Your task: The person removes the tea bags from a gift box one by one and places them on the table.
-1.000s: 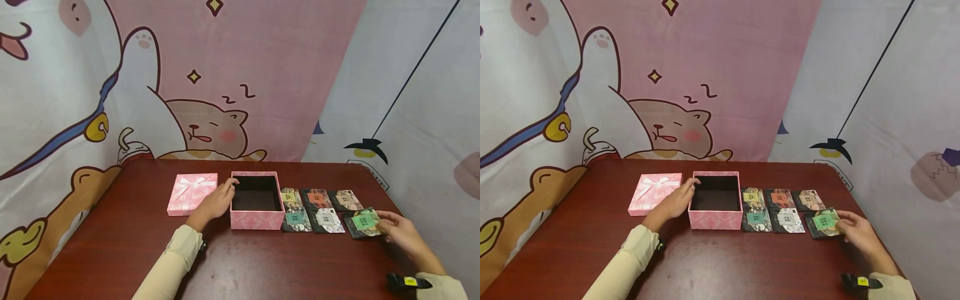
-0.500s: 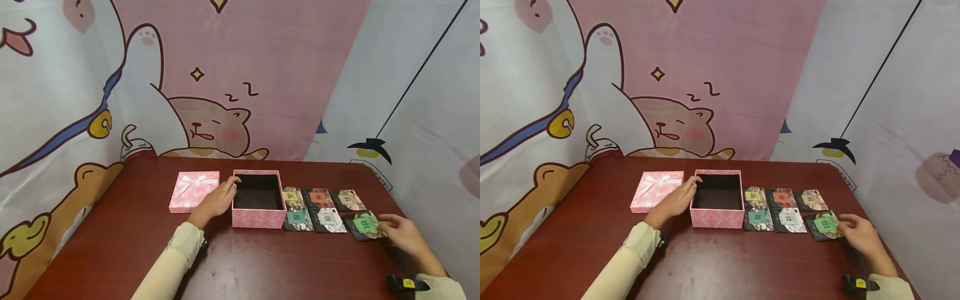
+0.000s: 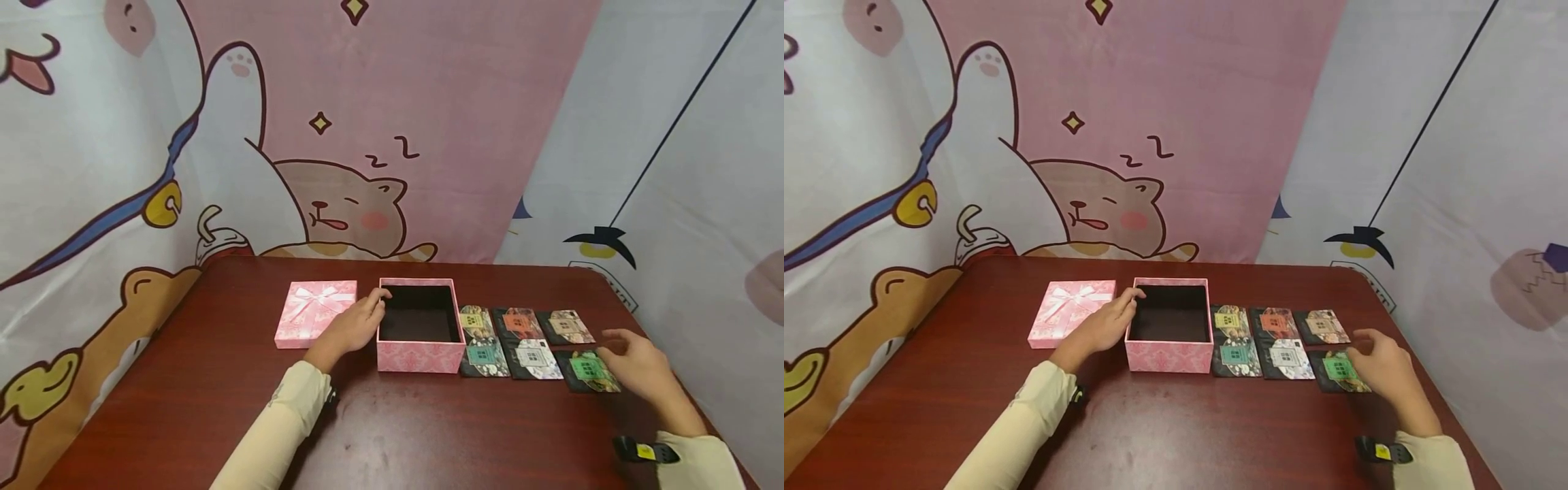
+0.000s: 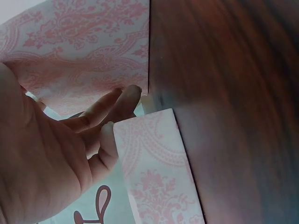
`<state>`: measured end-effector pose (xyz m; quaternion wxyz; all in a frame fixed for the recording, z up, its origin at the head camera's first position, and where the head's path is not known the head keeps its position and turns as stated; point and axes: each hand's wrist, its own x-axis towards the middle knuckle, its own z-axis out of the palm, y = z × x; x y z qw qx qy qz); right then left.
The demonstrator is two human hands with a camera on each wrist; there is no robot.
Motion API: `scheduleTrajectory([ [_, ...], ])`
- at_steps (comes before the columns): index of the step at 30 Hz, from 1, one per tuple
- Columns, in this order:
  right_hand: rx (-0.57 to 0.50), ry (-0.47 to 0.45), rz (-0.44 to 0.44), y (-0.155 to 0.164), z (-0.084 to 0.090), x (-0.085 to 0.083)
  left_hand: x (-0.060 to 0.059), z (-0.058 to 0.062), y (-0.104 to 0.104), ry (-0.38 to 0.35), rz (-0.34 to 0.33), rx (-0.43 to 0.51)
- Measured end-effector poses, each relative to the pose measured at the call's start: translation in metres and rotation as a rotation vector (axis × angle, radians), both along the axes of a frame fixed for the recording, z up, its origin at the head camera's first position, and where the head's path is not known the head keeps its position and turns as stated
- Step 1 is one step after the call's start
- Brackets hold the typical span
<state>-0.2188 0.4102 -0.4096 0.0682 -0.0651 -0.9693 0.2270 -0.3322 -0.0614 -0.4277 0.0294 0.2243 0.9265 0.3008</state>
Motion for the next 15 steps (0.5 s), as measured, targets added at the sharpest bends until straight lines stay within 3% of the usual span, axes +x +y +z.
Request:
scheduleTrajectory([
  [6,-0.043,0.052,0.038,-0.037,0.008,-0.015,-0.001,-0.001,0.0,0.001,0.01,-0.046],
  [15,-0.091,0.021,0.116,-0.078,0.016,-0.029,-0.001,0.002,-0.001,0.016,0.023,-0.097],
])
